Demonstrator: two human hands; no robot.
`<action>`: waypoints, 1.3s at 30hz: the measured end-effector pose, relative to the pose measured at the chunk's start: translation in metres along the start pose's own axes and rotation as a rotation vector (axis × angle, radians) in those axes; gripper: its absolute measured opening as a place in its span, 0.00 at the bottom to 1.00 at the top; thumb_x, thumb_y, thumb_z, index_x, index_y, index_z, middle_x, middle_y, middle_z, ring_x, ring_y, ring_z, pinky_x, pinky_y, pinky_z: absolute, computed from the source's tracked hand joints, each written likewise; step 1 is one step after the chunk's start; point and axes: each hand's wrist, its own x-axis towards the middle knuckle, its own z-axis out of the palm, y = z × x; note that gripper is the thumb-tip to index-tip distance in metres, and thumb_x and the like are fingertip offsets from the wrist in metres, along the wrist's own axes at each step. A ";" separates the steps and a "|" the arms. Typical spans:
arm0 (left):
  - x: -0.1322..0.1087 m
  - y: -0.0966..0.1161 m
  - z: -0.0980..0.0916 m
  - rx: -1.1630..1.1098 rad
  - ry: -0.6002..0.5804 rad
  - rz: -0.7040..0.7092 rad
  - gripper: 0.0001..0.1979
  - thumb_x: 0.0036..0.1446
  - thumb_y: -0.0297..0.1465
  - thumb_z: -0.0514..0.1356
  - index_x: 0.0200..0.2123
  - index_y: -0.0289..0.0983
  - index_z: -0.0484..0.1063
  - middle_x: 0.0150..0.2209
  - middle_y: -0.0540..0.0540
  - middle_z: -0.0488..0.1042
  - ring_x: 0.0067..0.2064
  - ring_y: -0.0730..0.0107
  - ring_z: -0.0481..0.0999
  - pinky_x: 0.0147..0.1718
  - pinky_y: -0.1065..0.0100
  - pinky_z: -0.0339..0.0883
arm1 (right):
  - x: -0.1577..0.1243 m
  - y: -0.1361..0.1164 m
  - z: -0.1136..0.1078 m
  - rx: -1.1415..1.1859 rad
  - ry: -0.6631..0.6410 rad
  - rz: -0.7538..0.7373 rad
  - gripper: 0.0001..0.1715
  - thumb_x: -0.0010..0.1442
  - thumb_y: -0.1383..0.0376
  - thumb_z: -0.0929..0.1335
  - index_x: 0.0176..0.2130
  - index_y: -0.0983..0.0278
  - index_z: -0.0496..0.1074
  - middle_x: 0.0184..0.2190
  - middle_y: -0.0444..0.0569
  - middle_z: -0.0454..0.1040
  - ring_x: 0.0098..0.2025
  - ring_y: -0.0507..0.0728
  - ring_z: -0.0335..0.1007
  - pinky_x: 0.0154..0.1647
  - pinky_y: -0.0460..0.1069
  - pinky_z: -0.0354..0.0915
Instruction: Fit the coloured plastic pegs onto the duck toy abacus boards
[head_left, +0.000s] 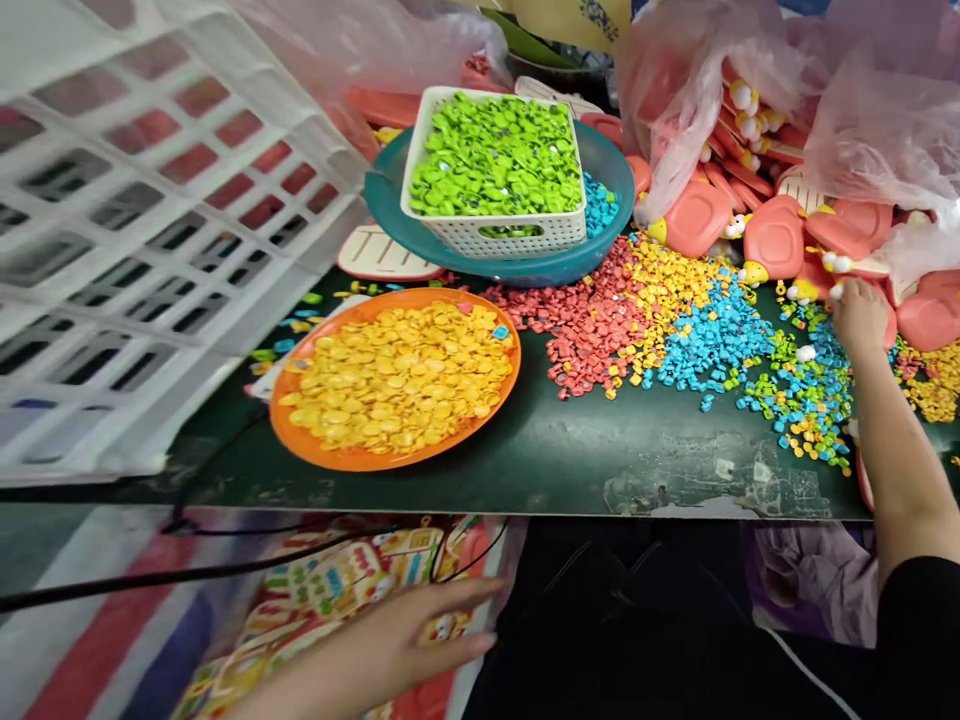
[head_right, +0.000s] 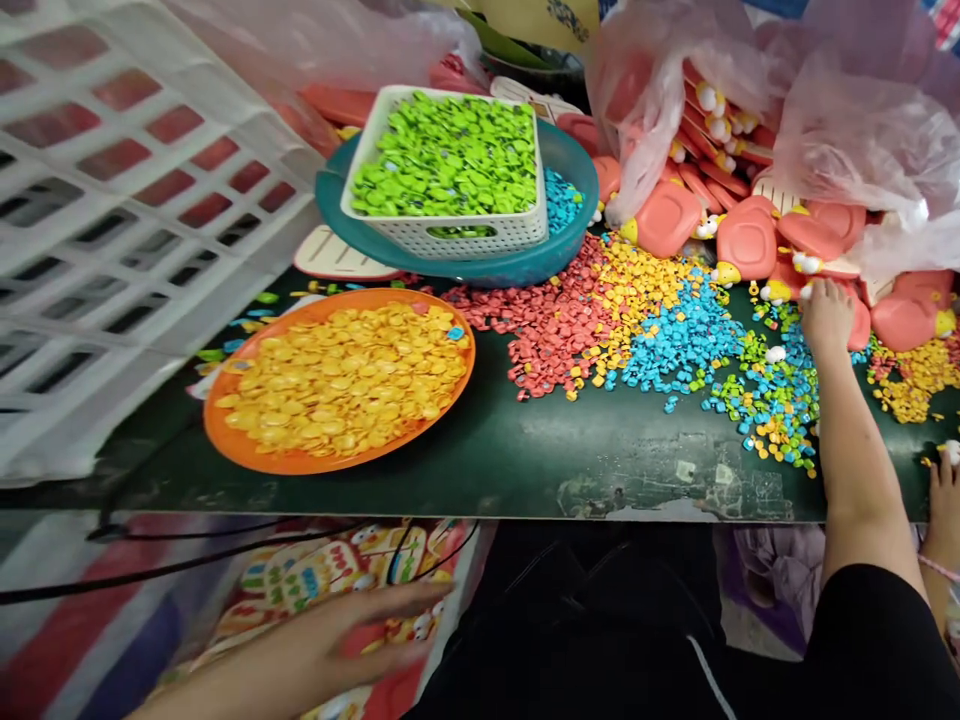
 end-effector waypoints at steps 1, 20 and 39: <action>0.013 0.013 0.006 0.008 -0.245 0.057 0.16 0.50 0.43 0.67 0.45 0.54 0.80 0.42 0.51 0.83 0.39 0.55 0.84 0.38 0.56 0.79 | -0.003 0.000 -0.012 -0.042 0.012 -0.029 0.17 0.64 0.66 0.67 0.50 0.75 0.71 0.52 0.76 0.70 0.56 0.66 0.64 0.52 0.61 0.54; 0.069 0.049 0.113 -0.420 0.422 0.183 0.36 0.65 0.35 0.57 0.71 0.40 0.43 0.65 0.34 0.61 0.65 0.54 0.66 0.61 0.52 0.65 | -0.184 -0.242 0.049 0.420 -0.460 -0.585 0.16 0.66 0.69 0.63 0.40 0.60 0.80 0.39 0.53 0.75 0.42 0.58 0.71 0.44 0.51 0.67; 0.217 0.023 0.066 0.076 0.367 0.324 0.29 0.69 0.38 0.50 0.70 0.42 0.48 0.74 0.35 0.33 0.73 0.45 0.29 0.64 0.31 0.37 | -0.154 -0.209 0.071 0.149 -0.484 -0.777 0.12 0.68 0.64 0.63 0.44 0.62 0.76 0.42 0.55 0.73 0.48 0.61 0.65 0.46 0.51 0.63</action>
